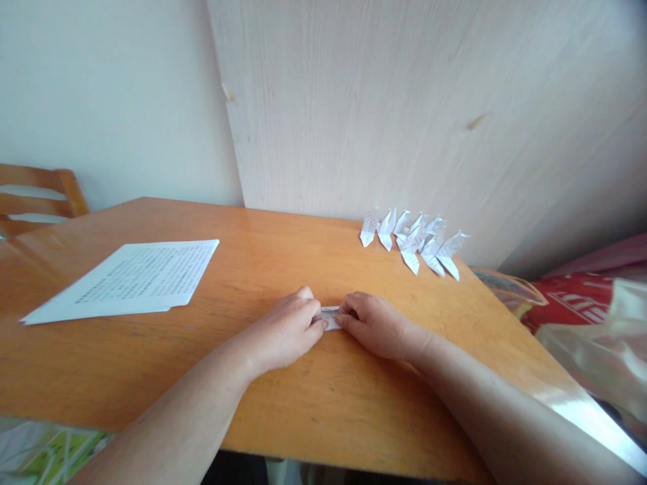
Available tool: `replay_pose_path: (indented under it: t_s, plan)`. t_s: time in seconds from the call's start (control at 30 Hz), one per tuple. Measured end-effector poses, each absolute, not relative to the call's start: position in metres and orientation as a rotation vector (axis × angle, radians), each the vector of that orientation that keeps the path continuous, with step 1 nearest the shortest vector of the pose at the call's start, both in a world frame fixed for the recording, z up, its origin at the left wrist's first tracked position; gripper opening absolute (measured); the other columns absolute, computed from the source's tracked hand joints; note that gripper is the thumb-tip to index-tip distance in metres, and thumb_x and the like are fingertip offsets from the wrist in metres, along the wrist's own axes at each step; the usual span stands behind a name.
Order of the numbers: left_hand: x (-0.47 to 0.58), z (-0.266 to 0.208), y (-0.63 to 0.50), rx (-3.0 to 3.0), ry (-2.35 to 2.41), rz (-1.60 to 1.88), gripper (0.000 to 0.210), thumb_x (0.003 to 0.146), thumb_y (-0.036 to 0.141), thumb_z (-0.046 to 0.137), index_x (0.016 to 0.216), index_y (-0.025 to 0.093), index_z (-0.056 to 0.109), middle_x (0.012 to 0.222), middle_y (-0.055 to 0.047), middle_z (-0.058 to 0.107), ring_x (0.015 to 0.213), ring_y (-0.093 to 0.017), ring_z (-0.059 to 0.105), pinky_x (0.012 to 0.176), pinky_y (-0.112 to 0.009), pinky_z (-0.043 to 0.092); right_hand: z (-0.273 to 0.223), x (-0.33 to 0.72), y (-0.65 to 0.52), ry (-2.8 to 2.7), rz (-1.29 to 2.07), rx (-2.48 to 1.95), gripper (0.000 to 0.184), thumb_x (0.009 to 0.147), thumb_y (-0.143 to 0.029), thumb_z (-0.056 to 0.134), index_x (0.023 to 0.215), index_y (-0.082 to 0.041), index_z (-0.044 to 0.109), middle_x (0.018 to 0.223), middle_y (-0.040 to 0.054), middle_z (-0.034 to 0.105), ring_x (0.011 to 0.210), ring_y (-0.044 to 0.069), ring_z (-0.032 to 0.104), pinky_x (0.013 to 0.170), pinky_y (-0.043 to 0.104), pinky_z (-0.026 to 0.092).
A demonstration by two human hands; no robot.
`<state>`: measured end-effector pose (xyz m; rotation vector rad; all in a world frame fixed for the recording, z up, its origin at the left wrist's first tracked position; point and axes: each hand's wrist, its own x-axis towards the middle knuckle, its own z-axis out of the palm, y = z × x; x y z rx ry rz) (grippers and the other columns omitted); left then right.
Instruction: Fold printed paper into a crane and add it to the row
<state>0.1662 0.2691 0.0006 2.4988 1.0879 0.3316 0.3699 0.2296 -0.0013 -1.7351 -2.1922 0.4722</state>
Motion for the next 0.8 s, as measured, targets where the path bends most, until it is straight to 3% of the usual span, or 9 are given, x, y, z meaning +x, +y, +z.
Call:
replay_pose_path:
  t_s: [0.63, 0.8]
  plan:
    - [0.1670, 0.0010, 0.2680, 2.512, 1.089, 0.340, 0.020, 0.092, 0.028, 0.048, 0.073, 0.021, 0.049, 0.090, -0.002, 0.053, 0.076, -0.016, 0.053, 0.067, -0.029, 0.041, -0.0066, 0.3711, 0.2301, -2.155, 0.514, -1.736, 0.014, 0.090, -0.029, 0.058, 0.080, -0.019, 0.061, 0.081, 0.0031, 0.066, 0.070, 0.014, 0.056, 0.061, 0.025, 0.036]
    - [0.1669, 0.0003, 0.2685, 2.473, 1.071, 0.388, 0.002, 0.088, 0.024, 0.052, 0.089, 0.023, 0.051, 0.096, -0.003, 0.058, 0.086, -0.019, 0.057, 0.074, -0.030, 0.044, -0.0098, 0.3732, 0.2301, -2.098, 0.575, -1.716, 0.008, 0.088, -0.028, 0.061, 0.087, -0.019, 0.062, 0.080, 0.0015, 0.067, 0.069, 0.015, 0.057, 0.058, 0.025, 0.035]
